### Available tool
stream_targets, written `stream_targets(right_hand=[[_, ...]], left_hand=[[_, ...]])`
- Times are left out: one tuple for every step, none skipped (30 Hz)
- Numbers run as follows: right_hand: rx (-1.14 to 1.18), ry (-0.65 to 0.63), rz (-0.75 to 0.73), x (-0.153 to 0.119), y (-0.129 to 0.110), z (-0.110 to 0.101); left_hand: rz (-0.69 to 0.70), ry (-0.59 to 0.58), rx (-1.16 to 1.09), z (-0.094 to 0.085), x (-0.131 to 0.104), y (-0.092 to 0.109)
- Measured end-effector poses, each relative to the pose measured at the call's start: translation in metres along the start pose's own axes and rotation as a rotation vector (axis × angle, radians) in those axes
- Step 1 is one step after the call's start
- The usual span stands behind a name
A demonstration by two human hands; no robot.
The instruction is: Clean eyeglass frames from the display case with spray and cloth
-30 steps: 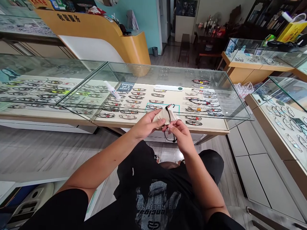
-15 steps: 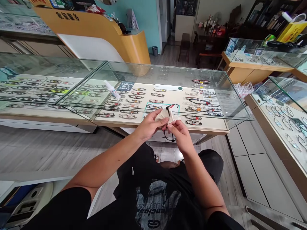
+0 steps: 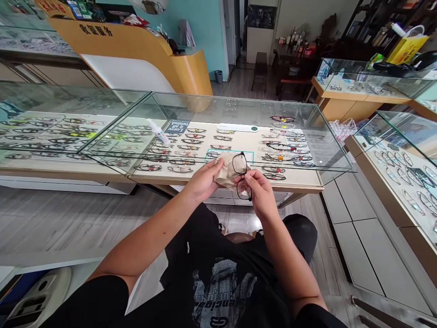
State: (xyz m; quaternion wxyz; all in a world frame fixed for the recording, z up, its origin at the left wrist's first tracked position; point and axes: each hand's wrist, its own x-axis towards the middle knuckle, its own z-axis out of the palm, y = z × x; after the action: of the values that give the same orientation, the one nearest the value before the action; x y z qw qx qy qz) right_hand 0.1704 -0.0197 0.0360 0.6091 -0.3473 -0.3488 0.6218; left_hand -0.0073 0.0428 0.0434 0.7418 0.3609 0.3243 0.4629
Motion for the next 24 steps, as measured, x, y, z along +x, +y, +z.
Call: stream_targets(right_hand=[[0.023,0.014,0.008,-0.001,-0.002,-0.001],[0.047,0.022,0.021,-0.001,-0.005,-0.001],[0.072,0.025,0.042,-0.002,-0.008,-0.001],[0.098,0.024,0.068,-0.004,-0.011,0.000],[0.123,0.023,0.096,-0.005,-0.013,0.001],[0.147,0.021,0.126,-0.006,-0.016,0.003],[0.167,0.019,0.155,-0.007,-0.018,0.005],[0.185,0.017,0.183,-0.007,-0.020,0.008],[0.199,0.012,0.212,-0.008,-0.021,0.011],[0.209,0.005,0.240,-0.008,-0.022,0.014],[0.216,-0.005,0.263,-0.009,-0.023,0.016],[0.217,-0.015,0.280,-0.009,-0.024,0.019],[0.211,-0.022,0.287,-0.009,-0.025,0.020],[0.199,-0.026,0.281,-0.009,-0.026,0.021],[0.183,-0.026,0.267,-0.009,-0.026,0.022],[0.167,-0.022,0.250,-0.009,-0.027,0.021],[0.154,-0.016,0.234,-0.010,-0.028,0.021],[0.145,-0.009,0.224,-0.010,-0.029,0.019],[0.139,-0.001,0.220,-0.011,-0.029,0.018],[0.135,0.008,0.222,-0.012,-0.029,0.017],[0.130,0.016,0.229,-0.013,-0.029,0.015],[0.124,0.023,0.235,-0.014,-0.029,0.014],[0.119,0.028,0.242,-0.015,-0.028,0.013],[0.115,0.030,0.249,-0.016,-0.027,0.013]], left_hand=[[0.012,0.019,0.000,-0.003,-0.001,0.000],[0.034,0.035,0.013,-0.005,-0.002,0.000],[0.074,0.048,0.043,-0.007,-0.003,0.000],[0.138,0.062,0.094,-0.008,-0.005,-0.001],[0.222,0.080,0.169,-0.010,-0.007,-0.001],[0.319,0.102,0.262,-0.010,-0.009,-0.002],[0.418,0.123,0.360,-0.011,-0.012,-0.003],[0.506,0.131,0.456,-0.011,-0.014,-0.003],[0.579,0.117,0.541,-0.011,-0.017,-0.004],[0.640,0.081,0.609,-0.010,-0.019,-0.004],[0.691,0.026,0.658,-0.010,-0.020,-0.005],[0.736,-0.034,0.691,-0.010,-0.021,-0.005],[0.770,-0.084,0.713,-0.009,-0.022,-0.005],[0.789,-0.110,0.726,-0.009,-0.022,-0.004],[0.792,-0.108,0.732,-0.008,-0.021,-0.003],[0.781,-0.077,0.735,-0.008,-0.020,-0.002],[0.757,-0.027,0.737,-0.008,-0.019,-0.001],[0.714,0.028,0.735,-0.009,-0.018,0.001],[0.655,0.075,0.720,-0.010,-0.016,0.003],[0.581,0.106,0.684,-0.012,-0.015,0.005],[0.496,0.122,0.631,-0.015,-0.012,0.008],[0.411,0.129,0.564,-0.018,-0.010,0.010],[0.336,0.131,0.492,-0.021,-0.008,0.013],[0.287,0.137,0.424,-0.024,-0.006,0.016]])
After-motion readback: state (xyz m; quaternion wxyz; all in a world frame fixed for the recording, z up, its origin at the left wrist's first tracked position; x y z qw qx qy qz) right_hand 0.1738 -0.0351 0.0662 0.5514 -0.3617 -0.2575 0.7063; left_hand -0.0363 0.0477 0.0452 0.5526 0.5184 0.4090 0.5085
